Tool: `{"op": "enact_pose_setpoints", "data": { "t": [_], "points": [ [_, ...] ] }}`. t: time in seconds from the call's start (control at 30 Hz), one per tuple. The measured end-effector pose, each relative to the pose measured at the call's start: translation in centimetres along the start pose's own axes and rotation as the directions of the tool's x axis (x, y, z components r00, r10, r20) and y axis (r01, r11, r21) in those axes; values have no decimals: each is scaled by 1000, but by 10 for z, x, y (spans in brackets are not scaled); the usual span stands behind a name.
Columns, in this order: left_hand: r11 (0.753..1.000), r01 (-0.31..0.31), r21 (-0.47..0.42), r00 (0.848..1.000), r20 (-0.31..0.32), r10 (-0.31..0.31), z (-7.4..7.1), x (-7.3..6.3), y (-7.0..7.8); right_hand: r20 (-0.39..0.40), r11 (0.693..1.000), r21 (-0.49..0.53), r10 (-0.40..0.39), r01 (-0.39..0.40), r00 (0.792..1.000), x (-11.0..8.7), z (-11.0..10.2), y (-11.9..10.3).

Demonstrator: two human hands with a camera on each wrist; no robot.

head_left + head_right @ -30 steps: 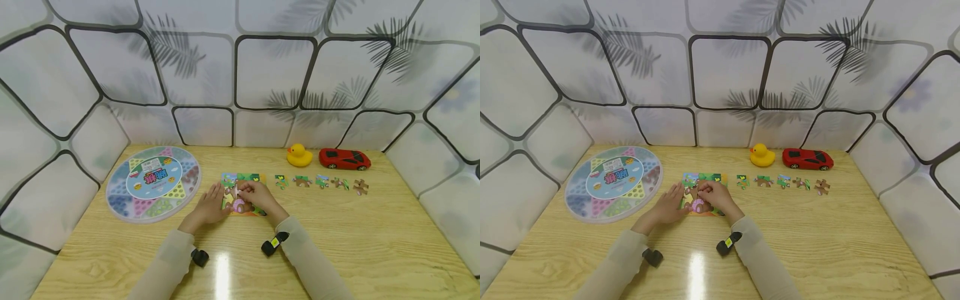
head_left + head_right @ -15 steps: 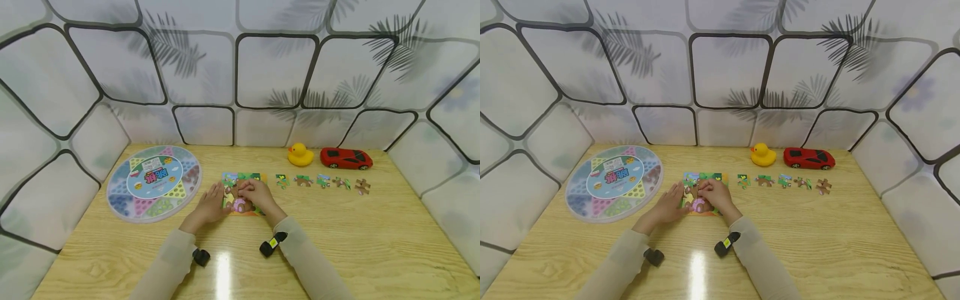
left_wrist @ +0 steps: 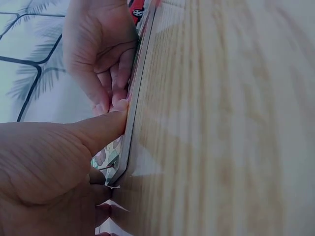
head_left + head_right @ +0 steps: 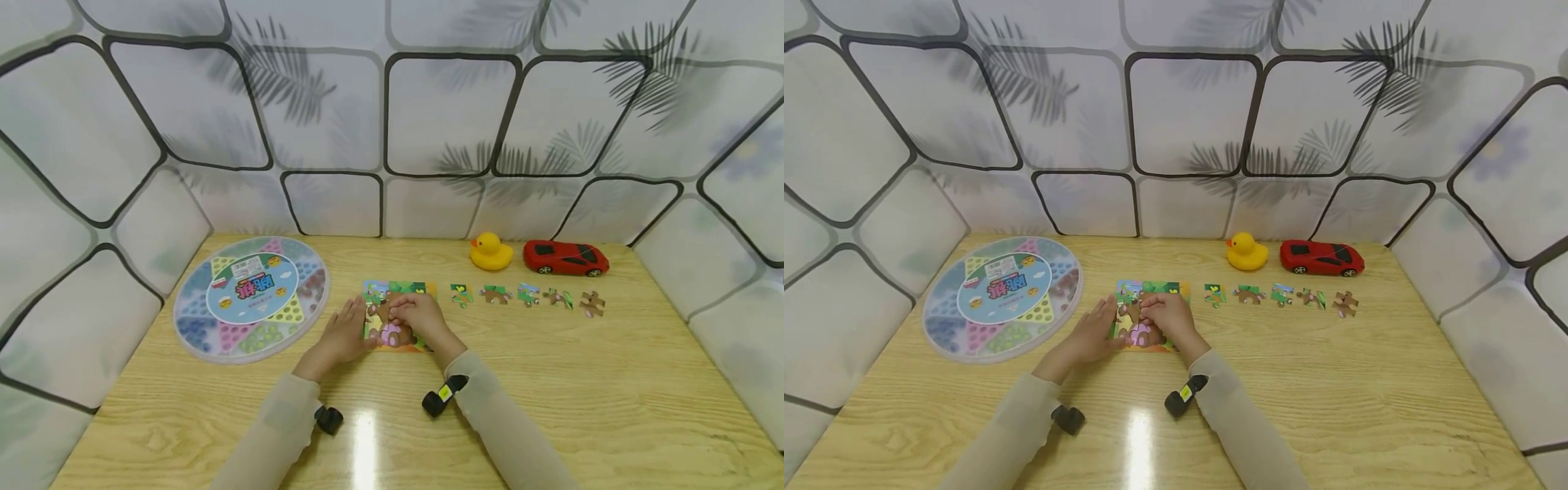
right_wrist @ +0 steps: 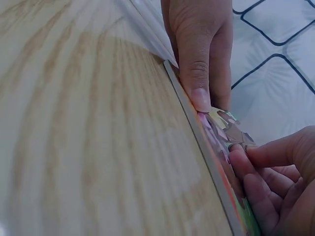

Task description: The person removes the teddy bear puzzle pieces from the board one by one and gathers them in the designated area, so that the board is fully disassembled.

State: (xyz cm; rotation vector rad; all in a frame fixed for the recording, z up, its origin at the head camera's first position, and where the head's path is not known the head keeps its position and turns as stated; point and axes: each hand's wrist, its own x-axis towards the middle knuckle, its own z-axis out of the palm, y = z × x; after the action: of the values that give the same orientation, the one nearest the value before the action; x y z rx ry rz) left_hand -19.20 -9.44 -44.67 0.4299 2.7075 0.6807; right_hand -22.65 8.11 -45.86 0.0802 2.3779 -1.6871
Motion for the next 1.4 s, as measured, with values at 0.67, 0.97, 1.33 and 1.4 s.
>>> {"op": "enact_pose_setpoints", "data": {
  "t": [0.67, 0.97, 1.33, 1.4],
  "points": [
    [999, -16, 52, 1000, 4, 15, 1, 2, -3, -22, 998, 27, 56, -55, 998, 3, 0, -4],
    [997, -44, 63, 999, 31, 42, 1, 0, -8, -27, 998, -58, 27, -28, 999, 0, 0, -4],
    [998, -28, 47, 1000, 0, 29, 0, 3, -5, -26, 998, 18, 67, -66, 997, 2, 1, -4],
    [999, -31, 38, 1000, -5, 31, -1, 3, -5, -30, 996, 31, 82, -81, 996, 2, 2, -4]
  ]
}}
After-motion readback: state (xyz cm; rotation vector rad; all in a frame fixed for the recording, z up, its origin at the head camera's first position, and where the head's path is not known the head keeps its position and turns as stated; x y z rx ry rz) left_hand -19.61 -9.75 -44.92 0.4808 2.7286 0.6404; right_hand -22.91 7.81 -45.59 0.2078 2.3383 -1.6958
